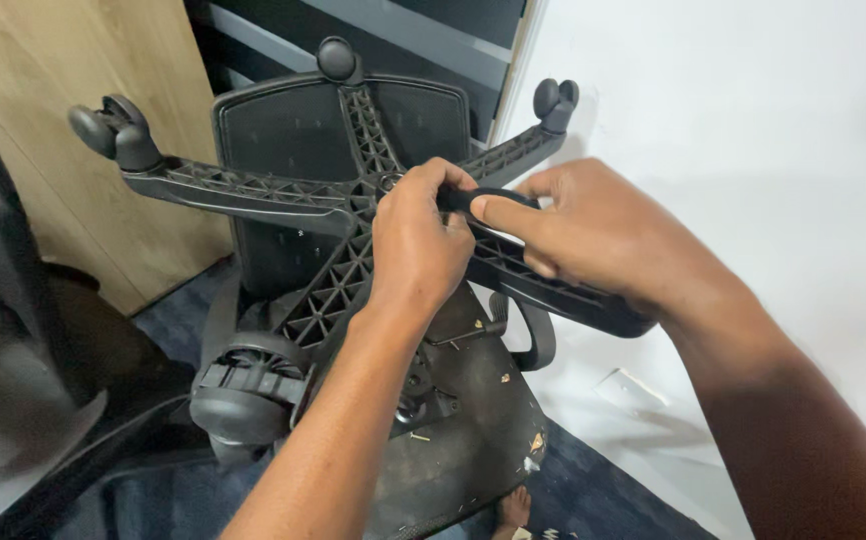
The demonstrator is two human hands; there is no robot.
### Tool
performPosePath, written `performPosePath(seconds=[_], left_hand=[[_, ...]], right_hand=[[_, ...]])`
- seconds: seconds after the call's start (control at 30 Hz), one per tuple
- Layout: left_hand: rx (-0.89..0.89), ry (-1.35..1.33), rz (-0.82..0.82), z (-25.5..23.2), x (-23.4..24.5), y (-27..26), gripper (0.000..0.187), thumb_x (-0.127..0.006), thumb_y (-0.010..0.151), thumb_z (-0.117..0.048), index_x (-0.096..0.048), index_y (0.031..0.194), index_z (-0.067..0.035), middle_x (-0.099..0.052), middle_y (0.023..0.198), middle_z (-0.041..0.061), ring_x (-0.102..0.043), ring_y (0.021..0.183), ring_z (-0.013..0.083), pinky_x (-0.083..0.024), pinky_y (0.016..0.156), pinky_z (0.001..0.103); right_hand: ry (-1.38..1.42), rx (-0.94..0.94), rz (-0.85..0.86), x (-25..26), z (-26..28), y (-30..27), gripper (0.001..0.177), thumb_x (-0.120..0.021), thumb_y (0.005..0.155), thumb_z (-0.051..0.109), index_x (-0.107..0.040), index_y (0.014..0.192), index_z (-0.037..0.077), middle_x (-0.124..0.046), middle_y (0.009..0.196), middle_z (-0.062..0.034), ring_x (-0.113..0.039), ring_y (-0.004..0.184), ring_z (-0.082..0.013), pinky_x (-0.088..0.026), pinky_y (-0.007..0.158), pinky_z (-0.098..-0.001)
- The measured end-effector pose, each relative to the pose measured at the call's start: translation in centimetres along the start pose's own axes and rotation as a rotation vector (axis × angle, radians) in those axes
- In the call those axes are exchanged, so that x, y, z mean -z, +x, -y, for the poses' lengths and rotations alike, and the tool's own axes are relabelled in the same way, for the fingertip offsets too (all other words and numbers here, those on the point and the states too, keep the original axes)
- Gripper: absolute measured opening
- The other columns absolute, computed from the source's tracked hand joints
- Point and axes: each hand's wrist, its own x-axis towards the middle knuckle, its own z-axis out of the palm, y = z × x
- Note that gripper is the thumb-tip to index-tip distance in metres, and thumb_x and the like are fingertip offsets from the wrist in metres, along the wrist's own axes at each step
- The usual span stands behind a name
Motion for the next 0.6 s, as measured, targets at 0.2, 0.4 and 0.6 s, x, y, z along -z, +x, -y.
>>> performPosePath(seconds=[0.2, 0.4, 0.6], left_hand=[[-0.039, 0.039, -0.016, 0.3, -0.5, -0.1, 0.025, -0.07, 0.079, 0.004, -0.065, 0.102, -0.007, -0.07, 0.097, 0.013, -0.069, 0.093, 0.0347, -0.052, 0.082, 0.045], [-0.253, 0.0, -0.07, 0.5, 0.1, -0.8, 0.038, -0.076, 0.074, 0.003, -0.059, 0.107, -0.006, -0.064, 0.107, 0.016, -0.068, 0.098, 0.0363, -0.053, 0.077, 0.042], [-0.185, 0.05, -0.009, 0.5, 0.1, 0.0, 0.031, -0.08, 0.078, -0.003, -0.064, 0.105, -0.007, -0.07, 0.102, 0.01, -0.07, 0.094, 0.033, -0.054, 0.079, 0.043]], right_hand=[[-0.087, 0.102, -0.061, 0.4, -0.5, 0.9, 0.036, -0.074, 0.084, 0.036, -0.076, 0.098, 0.003, -0.062, 0.053, -0.0024, -0.054, 0.042, -0.0069, -0.041, 0.043, -0.0239], [0.233, -0.007, 0.058, -1.0, -2.0, 1.2, 0.058, -0.047, 0.099, 0.046, -0.072, 0.076, 0.0, -0.053, 0.043, -0.0079, -0.038, 0.032, -0.0118, -0.034, 0.038, -0.0287], [-0.145, 0.11, 0.063, 0.7, -1.2, 1.0, 0.044, -0.067, 0.09, 0.05, -0.073, 0.084, 0.007, -0.064, 0.053, -0.0042, -0.056, 0.042, -0.011, -0.046, 0.044, -0.0294]])
